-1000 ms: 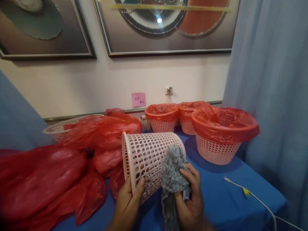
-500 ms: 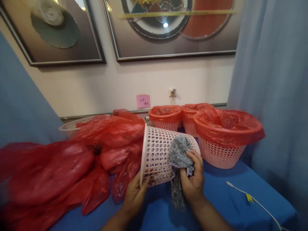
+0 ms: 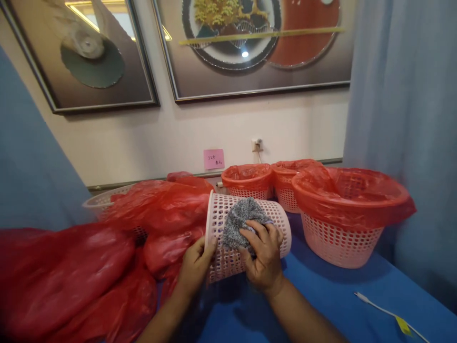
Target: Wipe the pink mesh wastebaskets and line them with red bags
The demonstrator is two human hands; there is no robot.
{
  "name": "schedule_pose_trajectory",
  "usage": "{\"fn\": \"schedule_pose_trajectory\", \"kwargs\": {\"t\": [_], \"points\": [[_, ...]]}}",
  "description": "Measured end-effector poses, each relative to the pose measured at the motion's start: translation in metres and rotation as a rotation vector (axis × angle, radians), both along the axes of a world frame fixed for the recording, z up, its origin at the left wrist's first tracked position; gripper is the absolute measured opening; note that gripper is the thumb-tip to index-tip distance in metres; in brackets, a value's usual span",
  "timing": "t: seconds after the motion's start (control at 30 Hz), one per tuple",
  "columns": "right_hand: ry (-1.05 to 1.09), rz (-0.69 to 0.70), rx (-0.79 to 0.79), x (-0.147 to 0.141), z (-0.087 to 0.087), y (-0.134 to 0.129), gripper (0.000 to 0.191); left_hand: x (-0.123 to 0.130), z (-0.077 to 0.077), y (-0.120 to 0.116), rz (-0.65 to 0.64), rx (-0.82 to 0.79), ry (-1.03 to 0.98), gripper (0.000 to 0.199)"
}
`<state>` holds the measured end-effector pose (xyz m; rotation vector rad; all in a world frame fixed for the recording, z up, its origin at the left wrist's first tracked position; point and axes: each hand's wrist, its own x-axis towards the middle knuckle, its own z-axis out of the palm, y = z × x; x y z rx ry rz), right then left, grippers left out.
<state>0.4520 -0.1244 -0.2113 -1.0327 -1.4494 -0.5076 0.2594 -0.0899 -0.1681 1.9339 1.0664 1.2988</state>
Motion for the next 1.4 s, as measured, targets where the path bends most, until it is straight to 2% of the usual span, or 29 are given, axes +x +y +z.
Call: {"fn": "schedule_pose_trajectory", "kwargs": {"t": [0.07, 0.17, 0.27, 0.33, 0.47, 0.67, 0.77, 0.83, 0.97, 1.03, 1.1, 1.27, 1.33, 1.4], "points": [[0.050, -0.003, 0.042, 0.001, -0.008, 0.004, 0.032, 0.005, -0.009, 0.004, 0.009, 0.018, 0.013, 0.049], [0.152, -0.026, 0.070, 0.007, -0.021, 0.008, 0.050, 0.007, -0.037, 0.005, -0.016, 0.106, 0.038, 0.049], [0.216, -0.153, 0.030, 0.012, -0.027, 0.007, 0.060, 0.003, -0.060, 0.002, -0.100, 0.212, 0.090, 0.044], [0.183, -0.175, -0.036, 0.012, -0.028, 0.006, 0.061, 0.000, -0.066, 0.002, -0.121, 0.255, 0.093, 0.041], [-0.003, -0.079, -0.116, 0.003, -0.027, -0.001, 0.063, -0.001, -0.060, 0.001, -0.094, 0.311, 0.071, 0.038], [-0.224, -0.123, 0.053, -0.030, -0.029, -0.018, 0.051, 0.001, -0.060, -0.001, -0.127, 0.347, 0.049, 0.041], [-0.262, -0.090, 0.105, -0.033, -0.029, -0.017, 0.048, 0.001, -0.064, 0.001, -0.129, 0.356, 0.036, 0.041], [-0.203, -0.077, 0.076, -0.017, -0.027, -0.008, 0.049, 0.002, -0.066, 0.001, -0.115, 0.334, 0.040, 0.039], [0.159, -0.186, -0.040, 0.038, -0.024, 0.017, 0.048, 0.006, -0.064, -0.001, -0.111, 0.271, 0.076, 0.036], [0.260, -0.213, -0.052, 0.050, -0.024, 0.020, 0.045, 0.007, -0.064, -0.002, -0.122, 0.277, 0.083, 0.035], [0.207, -0.170, -0.057, 0.040, -0.024, 0.011, 0.047, 0.007, -0.065, -0.003, -0.123, 0.279, 0.087, 0.036], [-0.145, 0.125, -0.050, -0.020, -0.027, -0.022, 0.057, 0.003, -0.068, -0.002, -0.150, 0.292, 0.076, 0.039], [-0.098, 0.091, -0.053, -0.014, -0.028, -0.016, 0.055, 0.003, -0.067, -0.001, -0.131, 0.272, 0.071, 0.036], [0.072, -0.047, -0.085, 0.012, -0.030, 0.001, 0.051, 0.004, -0.067, 0.000, -0.112, 0.262, 0.076, 0.034]]}}
